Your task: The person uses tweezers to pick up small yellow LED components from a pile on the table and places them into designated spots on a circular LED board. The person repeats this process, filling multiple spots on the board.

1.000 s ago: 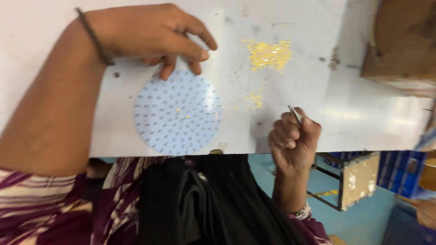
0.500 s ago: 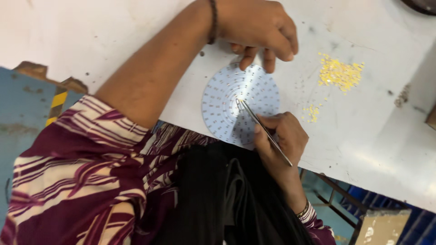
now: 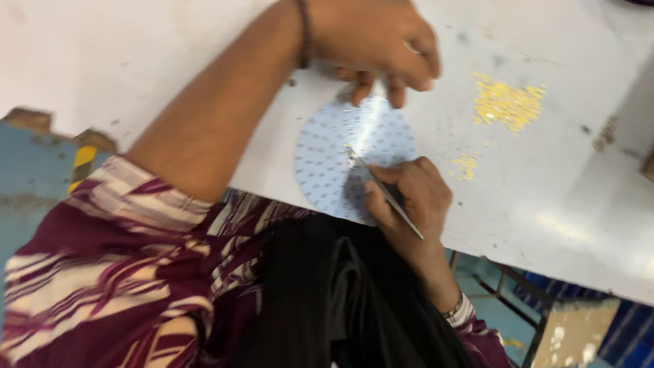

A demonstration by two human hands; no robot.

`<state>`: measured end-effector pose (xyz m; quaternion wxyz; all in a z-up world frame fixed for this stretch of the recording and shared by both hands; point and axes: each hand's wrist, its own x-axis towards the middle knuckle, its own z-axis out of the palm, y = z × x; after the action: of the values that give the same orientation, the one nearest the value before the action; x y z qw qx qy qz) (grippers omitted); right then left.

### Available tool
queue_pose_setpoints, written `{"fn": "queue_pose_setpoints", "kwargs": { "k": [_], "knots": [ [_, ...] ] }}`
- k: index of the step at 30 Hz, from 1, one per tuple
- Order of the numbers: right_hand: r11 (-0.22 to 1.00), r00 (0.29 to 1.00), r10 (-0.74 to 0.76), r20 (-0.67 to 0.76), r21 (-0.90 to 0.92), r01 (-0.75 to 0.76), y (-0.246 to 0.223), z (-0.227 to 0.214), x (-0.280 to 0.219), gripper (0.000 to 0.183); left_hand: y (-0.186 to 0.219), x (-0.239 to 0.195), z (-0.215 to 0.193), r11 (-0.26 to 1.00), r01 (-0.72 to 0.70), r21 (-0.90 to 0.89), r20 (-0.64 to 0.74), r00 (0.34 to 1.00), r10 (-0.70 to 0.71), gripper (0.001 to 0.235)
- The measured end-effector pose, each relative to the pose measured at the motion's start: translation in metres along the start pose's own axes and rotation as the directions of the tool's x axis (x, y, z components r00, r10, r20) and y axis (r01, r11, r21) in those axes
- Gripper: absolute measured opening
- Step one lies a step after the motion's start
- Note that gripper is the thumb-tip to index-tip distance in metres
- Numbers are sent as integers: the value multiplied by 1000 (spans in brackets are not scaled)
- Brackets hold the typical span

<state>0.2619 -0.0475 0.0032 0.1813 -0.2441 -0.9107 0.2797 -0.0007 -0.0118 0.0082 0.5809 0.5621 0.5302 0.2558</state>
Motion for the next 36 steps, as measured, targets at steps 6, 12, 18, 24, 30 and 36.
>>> {"fn": "queue_pose_setpoints", "kwargs": {
  "k": [6, 12, 18, 24, 30, 36],
  "knots": [
    [951, 904, 307, -296, 116, -285, 44, -37, -50, 9, 0, 9, 0, 999, -2, -51, 69, 998, 6, 51],
    [821, 725, 491, -484, -23, -571, 78, -69, -72, 11, -18, 15, -1, 1000, -22, 8, 66, 998, 21, 53],
    [941, 913, 314, -260, -40, -335, 53, -55, -82, 15, -11, 14, -1, 999, -34, -4, 86, 996, 34, 49],
    [936, 913, 353, -203, 97, -340, 52, -58, -74, 14, -19, 12, -1, 997, -76, 3, 91, 993, 76, 47],
    [971, 954, 241, -177, 55, -235, 53, -55, -65, 16, -15, 13, -2, 995, -94, 19, 89, 992, 92, 47],
    [968, 957, 250, -145, 49, -246, 51, -58, -62, 16, -19, 14, -2, 993, -116, 35, 90, 990, 113, 46]
  ]
}}
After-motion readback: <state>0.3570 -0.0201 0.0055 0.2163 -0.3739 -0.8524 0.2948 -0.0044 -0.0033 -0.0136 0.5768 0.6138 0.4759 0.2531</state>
